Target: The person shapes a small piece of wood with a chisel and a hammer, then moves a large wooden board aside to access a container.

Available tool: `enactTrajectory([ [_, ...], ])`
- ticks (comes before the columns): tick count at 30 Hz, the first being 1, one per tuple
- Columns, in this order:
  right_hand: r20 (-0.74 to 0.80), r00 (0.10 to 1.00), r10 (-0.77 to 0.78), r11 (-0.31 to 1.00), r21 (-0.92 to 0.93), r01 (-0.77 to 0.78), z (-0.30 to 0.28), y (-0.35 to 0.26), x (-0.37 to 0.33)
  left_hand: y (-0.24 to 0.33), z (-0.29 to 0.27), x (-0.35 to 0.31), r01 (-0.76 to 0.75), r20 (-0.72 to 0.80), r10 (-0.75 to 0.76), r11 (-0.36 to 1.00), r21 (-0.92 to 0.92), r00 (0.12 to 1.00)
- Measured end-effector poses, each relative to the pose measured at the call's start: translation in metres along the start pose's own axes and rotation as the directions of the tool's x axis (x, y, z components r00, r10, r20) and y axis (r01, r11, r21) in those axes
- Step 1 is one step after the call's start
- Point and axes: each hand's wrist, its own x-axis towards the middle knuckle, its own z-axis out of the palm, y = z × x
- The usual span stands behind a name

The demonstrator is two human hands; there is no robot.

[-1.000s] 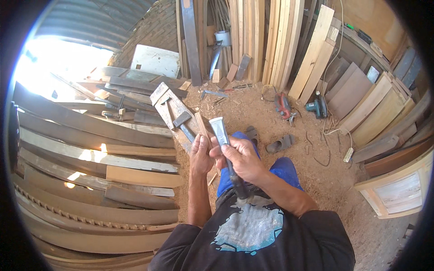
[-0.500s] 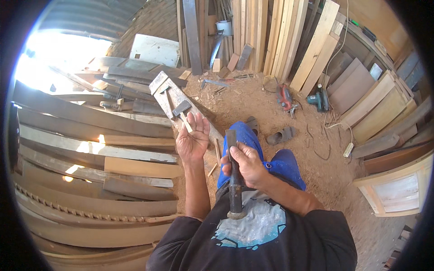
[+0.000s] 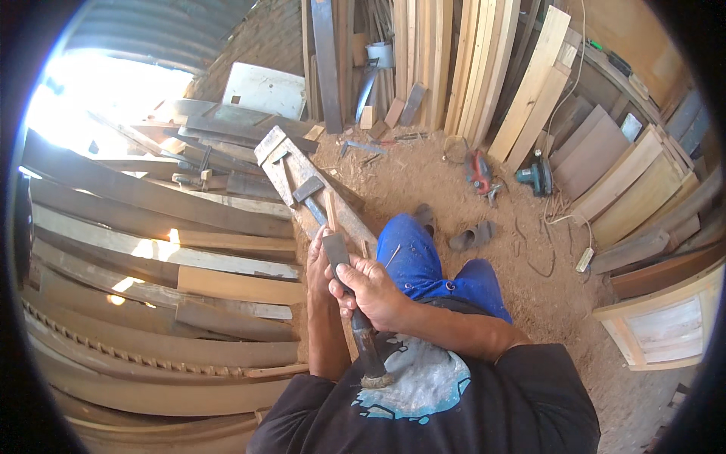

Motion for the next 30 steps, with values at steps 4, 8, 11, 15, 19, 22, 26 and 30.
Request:
enactTrajectory([
  [4, -0.016, 0.998, 0.056, 0.996, -0.066, -0.057, 0.005, 0.003, -0.012, 0.007, 0.003, -0.022, -0.022, -0.044, 0.030, 0.983, 0.182, 0.999],
  [8, -0.028, 0.999, 0.029, 0.995, -0.092, -0.031, 0.004, 0.002, -0.023, 0.026, 0.023, -0.038, -0.181, 0.034, 0.185, 0.880, 0.440, 0.982],
  [11, -0.051, 0.999, 0.008, 0.995, -0.095, -0.013, 0.009, -0.001, -0.028, 0.021, 0.024, -0.045, -0.220, 0.073, 0.214, 0.822, 0.526, 0.974],
  [15, -0.068, 0.998, -0.016, 0.991, -0.133, 0.007, 0.006, -0.004, -0.031, 0.020, 0.026, -0.053, -0.136, 0.018, 0.141, 0.901, 0.412, 0.990],
  [19, -0.088, 0.921, -0.380, 0.924, -0.065, 0.376, -0.009, -0.059, -0.070, -0.026, -0.007, -0.123, -0.232, 0.325, 0.001, 0.704, 0.671, 0.946],
  [22, -0.250, 0.911, -0.328, 0.943, -0.146, 0.299, -0.024, -0.064, -0.075, -0.042, -0.031, -0.124, 0.391, -0.194, -0.343, 0.861, 0.326, 0.919],
  [26, -0.239, 0.952, -0.190, 0.980, 0.014, 0.199, -0.036, -0.039, -0.014, -0.008, 0.000, -0.040, 0.026, -0.040, -0.016, 0.965, 0.260, 0.999],
  [30, -0.069, 0.993, 0.096, 0.994, -0.045, -0.099, 0.005, 0.007, 0.005, 0.018, 0.011, -0.007, 0.042, -0.010, -0.043, 0.995, -0.086, 0.999],
])
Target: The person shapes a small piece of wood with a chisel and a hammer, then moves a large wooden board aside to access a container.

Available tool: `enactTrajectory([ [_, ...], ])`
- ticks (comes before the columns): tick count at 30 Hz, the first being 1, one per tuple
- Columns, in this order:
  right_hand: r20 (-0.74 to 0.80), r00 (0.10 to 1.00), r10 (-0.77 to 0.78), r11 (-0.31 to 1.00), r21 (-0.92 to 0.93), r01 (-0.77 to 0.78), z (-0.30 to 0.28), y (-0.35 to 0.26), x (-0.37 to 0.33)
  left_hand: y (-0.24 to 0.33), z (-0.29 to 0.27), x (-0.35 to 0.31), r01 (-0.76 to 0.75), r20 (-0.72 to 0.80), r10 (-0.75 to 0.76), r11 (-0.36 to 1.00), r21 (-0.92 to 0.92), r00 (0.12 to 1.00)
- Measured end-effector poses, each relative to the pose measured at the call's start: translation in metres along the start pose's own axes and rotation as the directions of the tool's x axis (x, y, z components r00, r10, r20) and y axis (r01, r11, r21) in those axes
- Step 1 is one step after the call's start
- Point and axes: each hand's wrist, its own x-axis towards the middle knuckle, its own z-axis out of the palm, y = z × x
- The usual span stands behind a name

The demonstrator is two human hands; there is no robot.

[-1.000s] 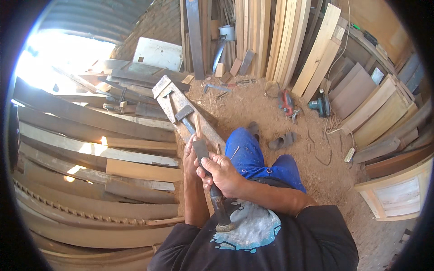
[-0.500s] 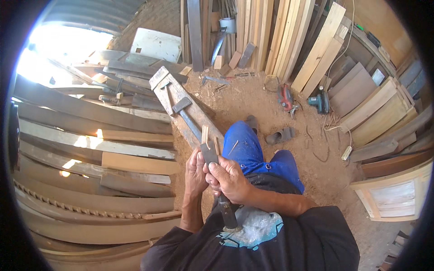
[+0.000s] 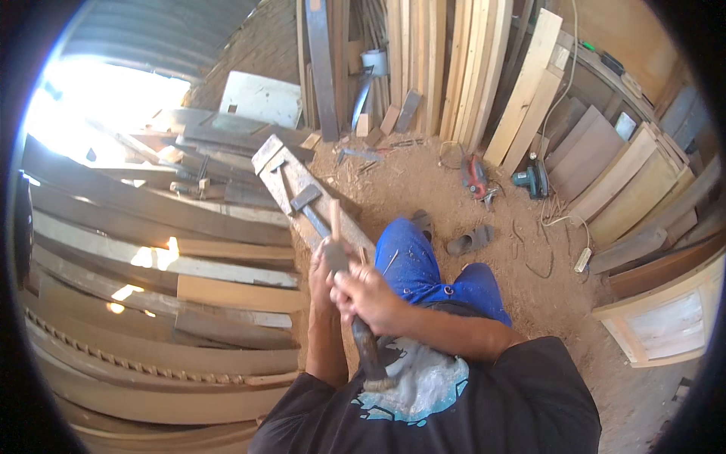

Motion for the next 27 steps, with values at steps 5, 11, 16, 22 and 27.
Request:
enactTrajectory([
  [5, 0.012, 0.999, -0.044, 0.998, -0.035, 0.045, -0.005, 0.004, -0.020, -0.002, -0.001, -0.023, -0.136, 0.047, 0.131, 0.850, 0.509, 0.990],
  [11, -0.006, 0.999, -0.044, 0.996, -0.080, 0.043, -0.008, -0.003, -0.036, -0.003, 0.017, -0.054, -0.248, 0.037, 0.289, 0.742, 0.623, 0.957],
  [16, -0.055, 0.921, -0.386, 0.917, -0.135, 0.376, -0.001, -0.050, -0.076, -0.071, -0.025, -0.117, -0.060, 0.109, -0.035, 0.650, 0.758, 0.993],
  [22, -0.085, 0.913, -0.398, 0.792, -0.535, 0.295, -0.044, -0.056, -0.011, -0.045, -0.036, -0.064, 0.408, 0.121, -0.410, 0.912, 0.041, 0.904],
  [27, 0.039, 0.925, -0.378, 0.744, -0.582, 0.329, -0.051, -0.054, 0.002, -0.039, 0.006, -0.044, 0.467, 0.409, -0.380, 0.873, -0.138, 0.830],
])
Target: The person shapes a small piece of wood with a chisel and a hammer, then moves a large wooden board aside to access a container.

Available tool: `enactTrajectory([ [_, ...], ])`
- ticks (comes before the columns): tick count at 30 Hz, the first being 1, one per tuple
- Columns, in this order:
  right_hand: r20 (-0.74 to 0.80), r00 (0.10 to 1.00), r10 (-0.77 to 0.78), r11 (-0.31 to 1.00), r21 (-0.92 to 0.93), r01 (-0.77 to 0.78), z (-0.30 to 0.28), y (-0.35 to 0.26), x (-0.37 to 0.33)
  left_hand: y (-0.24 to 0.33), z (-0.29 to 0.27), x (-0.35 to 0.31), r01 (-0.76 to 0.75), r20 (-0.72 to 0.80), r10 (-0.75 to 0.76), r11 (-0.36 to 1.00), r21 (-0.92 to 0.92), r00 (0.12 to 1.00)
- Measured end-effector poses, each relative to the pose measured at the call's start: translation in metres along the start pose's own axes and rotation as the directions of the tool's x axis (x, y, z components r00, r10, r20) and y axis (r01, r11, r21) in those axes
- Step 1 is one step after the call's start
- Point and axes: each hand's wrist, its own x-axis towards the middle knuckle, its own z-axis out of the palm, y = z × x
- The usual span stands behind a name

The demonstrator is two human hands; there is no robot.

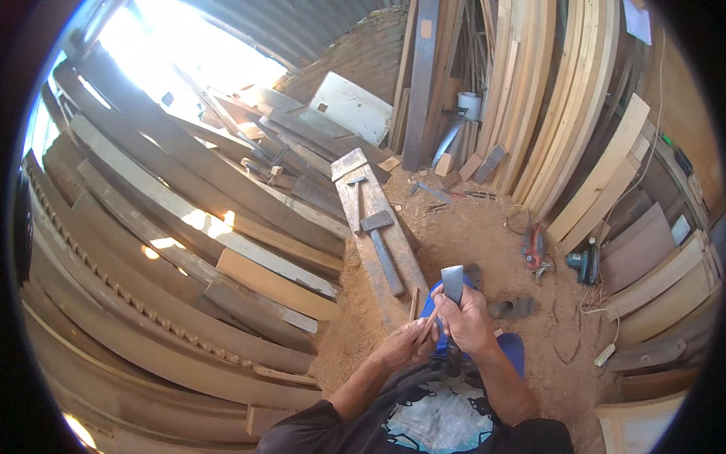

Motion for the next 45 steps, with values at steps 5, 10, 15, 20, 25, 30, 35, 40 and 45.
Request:
enactTrajectory([
  [5, -0.028, 0.998, 0.058, 0.995, 0.078, -0.056, -0.004, 0.006, 0.000, -0.018, -0.018, 0.012, -0.217, -0.101, 0.377, 0.709, 0.671, 0.921],
  [10, -0.216, 0.970, 0.110, 0.872, 0.489, 0.010, 0.025, 0.019, 0.001, 0.019, -0.013, 0.028, -0.217, -0.282, 0.262, 0.959, 0.181, 0.923],
  [15, 0.150, 0.943, 0.297, 0.777, 0.537, -0.330, 0.059, 0.015, -0.026, 0.039, -0.020, 0.028, -0.248, -0.264, 0.403, 0.847, 0.469, 0.877],
  [20, 0.191, 0.931, 0.311, 0.787, 0.498, -0.364, 0.064, 0.007, -0.040, 0.036, -0.003, 0.001, -0.114, -0.176, 0.574, 0.434, 0.894, 0.800],
  [25, -0.021, 0.996, 0.083, 0.869, 0.491, -0.062, 0.029, -0.029, -0.065, -0.013, -0.007, -0.050, -0.134, -0.053, 0.423, 0.401, 0.906, 0.904],
  [30, -0.115, 0.977, 0.182, 0.840, 0.534, -0.094, 0.004, -0.019, -0.052, -0.017, -0.045, -0.034, -0.206, -0.123, 0.439, 0.628, 0.750, 0.890],
  [35, 0.116, 0.957, 0.267, 0.794, 0.536, -0.287, 0.048, 0.009, -0.021, 0.039, -0.009, 0.020, -0.294, -0.275, 0.381, 0.904, 0.309, 0.882],
  [40, 0.147, 0.957, 0.250, 0.826, 0.484, -0.290, 0.057, 0.004, -0.038, 0.039, -0.012, 0.023, -0.257, -0.210, 0.456, 0.761, 0.596, 0.865],
  [45, -0.002, 0.981, 0.194, 0.855, 0.492, -0.168, 0.044, -0.011, -0.061, 0.012, 0.009, -0.013, -0.091, -0.171, 0.407, 0.549, 0.831, 0.897],
])
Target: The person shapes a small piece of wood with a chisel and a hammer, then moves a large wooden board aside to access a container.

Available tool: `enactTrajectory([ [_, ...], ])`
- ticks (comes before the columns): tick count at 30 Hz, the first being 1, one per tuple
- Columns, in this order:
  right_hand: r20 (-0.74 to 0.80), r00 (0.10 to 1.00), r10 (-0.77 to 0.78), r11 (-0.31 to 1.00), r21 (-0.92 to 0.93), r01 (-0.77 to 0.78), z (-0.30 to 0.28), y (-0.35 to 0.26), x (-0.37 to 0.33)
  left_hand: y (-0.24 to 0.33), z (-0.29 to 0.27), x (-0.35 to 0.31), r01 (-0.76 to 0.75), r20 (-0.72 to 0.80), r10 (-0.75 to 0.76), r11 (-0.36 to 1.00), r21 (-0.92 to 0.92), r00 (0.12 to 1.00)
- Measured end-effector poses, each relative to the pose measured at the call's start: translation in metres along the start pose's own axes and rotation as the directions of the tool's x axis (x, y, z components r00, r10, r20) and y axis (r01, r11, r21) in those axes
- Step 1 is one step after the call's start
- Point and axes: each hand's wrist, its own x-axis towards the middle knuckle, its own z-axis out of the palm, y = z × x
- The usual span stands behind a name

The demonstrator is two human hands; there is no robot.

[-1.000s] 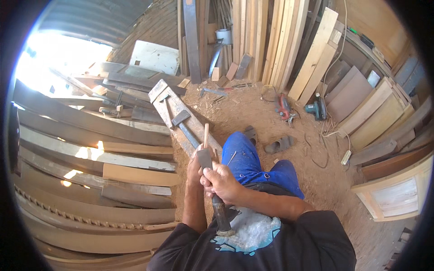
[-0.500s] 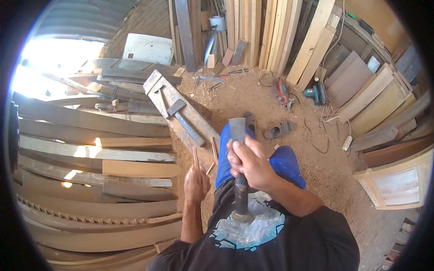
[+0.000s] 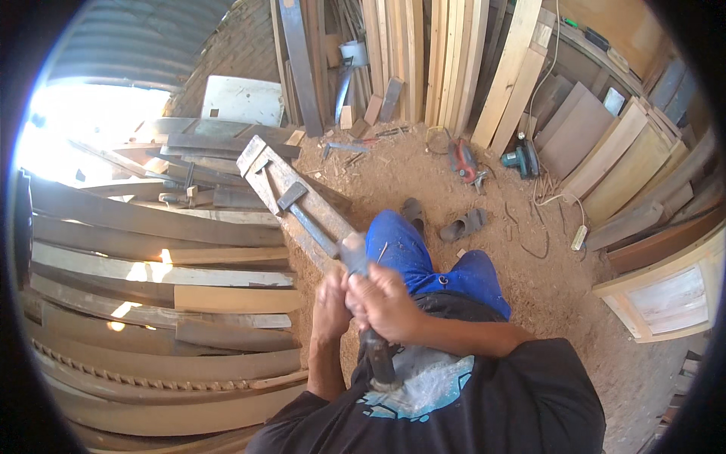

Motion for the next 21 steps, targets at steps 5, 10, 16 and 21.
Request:
enactTrajectory([
  [5, -0.073, 0.981, -0.179, 0.982, -0.075, 0.174, -0.016, -0.042, -0.022, -0.055, -0.008, -0.058, 0.211, 0.031, -0.209, 0.953, -0.218, 0.977],
  [10, -0.081, 0.982, -0.171, 0.872, -0.476, 0.113, -0.047, -0.026, 0.043, -0.023, 0.010, -0.003, -0.109, -0.154, 0.116, 0.993, 0.054, 0.981],
  [16, 0.170, 0.932, -0.319, 0.662, -0.664, 0.348, -0.058, -0.042, 0.052, -0.015, 0.002, 0.010, 0.366, 0.393, -0.116, 0.660, -0.656, 0.912],
  [21, -0.009, 0.976, -0.217, 0.786, -0.595, 0.169, -0.073, -0.025, 0.053, -0.033, 0.013, 0.015, 0.423, 0.470, -0.059, 0.544, -0.724, 0.881],
])
